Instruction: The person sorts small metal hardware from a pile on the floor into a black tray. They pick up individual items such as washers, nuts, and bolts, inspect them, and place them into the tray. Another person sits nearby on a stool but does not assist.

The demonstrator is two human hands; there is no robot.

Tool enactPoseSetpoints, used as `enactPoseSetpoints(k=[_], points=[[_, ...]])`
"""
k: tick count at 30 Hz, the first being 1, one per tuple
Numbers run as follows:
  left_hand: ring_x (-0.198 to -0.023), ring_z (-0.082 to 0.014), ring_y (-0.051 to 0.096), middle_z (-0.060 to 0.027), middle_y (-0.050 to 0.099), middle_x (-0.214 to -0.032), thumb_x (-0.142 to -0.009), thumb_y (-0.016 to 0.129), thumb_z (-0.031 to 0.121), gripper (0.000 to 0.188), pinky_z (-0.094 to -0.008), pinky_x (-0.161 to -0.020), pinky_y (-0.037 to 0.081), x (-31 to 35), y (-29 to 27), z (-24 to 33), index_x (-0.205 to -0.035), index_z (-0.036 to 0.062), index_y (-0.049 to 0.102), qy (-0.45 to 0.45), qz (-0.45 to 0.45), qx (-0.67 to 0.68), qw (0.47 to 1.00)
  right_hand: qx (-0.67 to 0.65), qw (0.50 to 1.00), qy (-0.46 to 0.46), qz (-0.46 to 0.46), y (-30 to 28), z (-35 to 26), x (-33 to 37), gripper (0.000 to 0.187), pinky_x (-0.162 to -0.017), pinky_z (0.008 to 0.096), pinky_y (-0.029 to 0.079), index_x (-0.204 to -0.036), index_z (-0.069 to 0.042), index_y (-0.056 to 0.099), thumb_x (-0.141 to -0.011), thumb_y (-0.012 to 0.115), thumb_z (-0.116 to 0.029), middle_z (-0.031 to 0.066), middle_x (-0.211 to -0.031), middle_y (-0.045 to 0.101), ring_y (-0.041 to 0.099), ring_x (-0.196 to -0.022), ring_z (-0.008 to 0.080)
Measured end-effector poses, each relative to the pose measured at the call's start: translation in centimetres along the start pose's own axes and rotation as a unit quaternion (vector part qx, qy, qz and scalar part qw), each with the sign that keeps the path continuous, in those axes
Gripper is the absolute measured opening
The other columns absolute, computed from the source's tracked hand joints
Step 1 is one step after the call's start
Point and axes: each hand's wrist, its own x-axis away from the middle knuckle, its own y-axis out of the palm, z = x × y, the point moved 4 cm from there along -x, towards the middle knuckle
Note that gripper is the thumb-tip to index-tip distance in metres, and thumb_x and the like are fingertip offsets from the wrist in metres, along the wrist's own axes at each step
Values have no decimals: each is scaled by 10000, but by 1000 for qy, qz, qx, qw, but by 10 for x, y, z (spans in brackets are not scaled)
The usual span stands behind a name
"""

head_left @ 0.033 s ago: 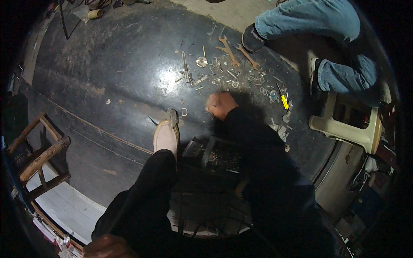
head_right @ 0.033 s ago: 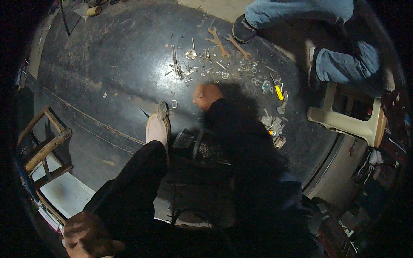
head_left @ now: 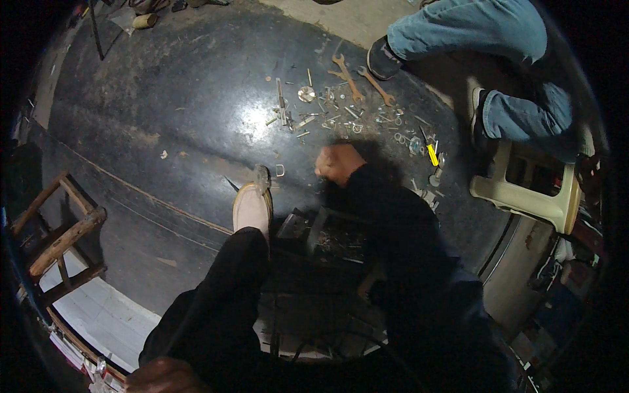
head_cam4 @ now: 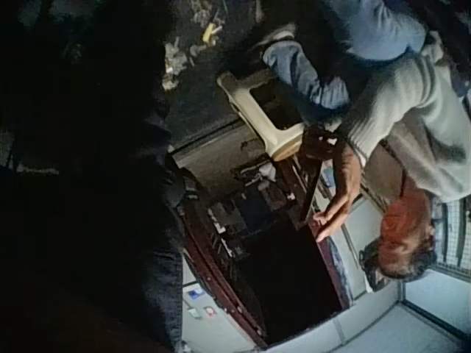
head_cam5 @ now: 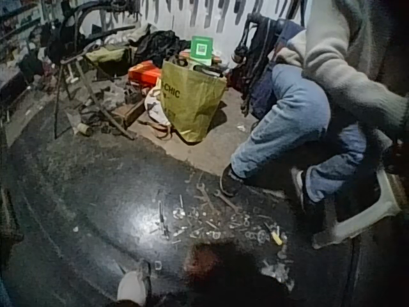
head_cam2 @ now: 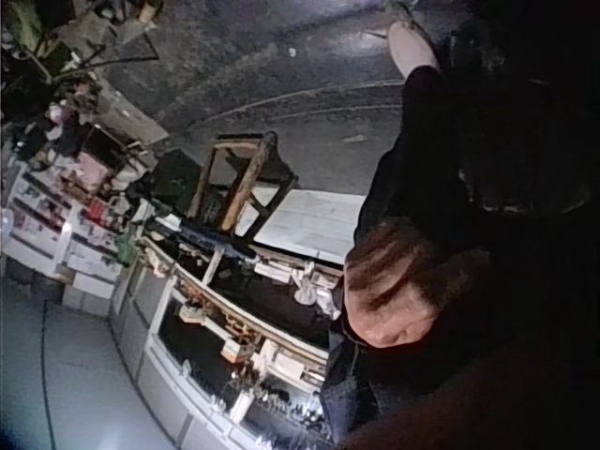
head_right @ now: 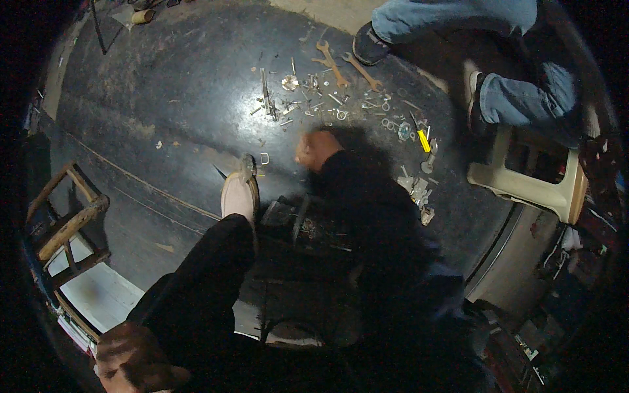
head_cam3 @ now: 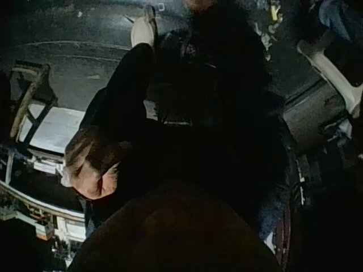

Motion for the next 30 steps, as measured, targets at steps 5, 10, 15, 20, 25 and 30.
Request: enactPoseSetpoints(k=[5,10,15,20,25,30], points=[[-580,-278,589,-129,678,-758,-899,605,105,157,-383,-521,427,4,-1,5,-886,-22,697,-2,12,-25,1000,67,958,-29,-277,-9,-28,83,181,-764,411,534,-856,-62,710,-743,749,-198,127,-834,715,692,-849,307],[-596,-300,593,-141,667,-755,-874,635,115,154,-405,-542,447,11,-8,-4,-841,-16,707,23,-32,-32,999,64,984,36,-160,-5,-16,74,214,-759,427,524,-875,-62,697,-775,725,-249,157,-844,703,680,-855,329],[-592,-307,594,-147,658,-749,-846,656,103,130,-400,-548,452,13,-7,-4,-835,-13,714,15,-16,-53,998,180,974,63,122,12,9,-19,238,-709,440,521,-841,-66,675,-783,753,-283,176,-791,679,667,-789,367],[-593,-309,601,-149,653,-732,-839,660,93,118,-391,-555,459,5,-2,-1,-840,-8,722,-12,-19,-35,999,42,957,124,259,36,8,-48,233,-693,455,529,-815,-67,667,-745,803,-244,177,-819,683,665,-776,378],[-598,-312,607,-149,652,-722,-838,662,99,119,-390,-563,467,4,-3,-1,-839,-1,728,-14,-5,-38,999,99,951,151,252,34,-3,-49,215,-722,479,538,-833,-56,664,-767,771,-231,182,-854,688,674,-823,382],[-611,-321,614,-146,657,-724,-843,658,115,134,-401,-591,485,8,-4,1,-831,5,734,-29,-4,-47,998,135,957,153,207,31,-8,-46,213,-750,499,537,-875,-43,660,-789,727,-225,187,-867,688,671,-867,396]])
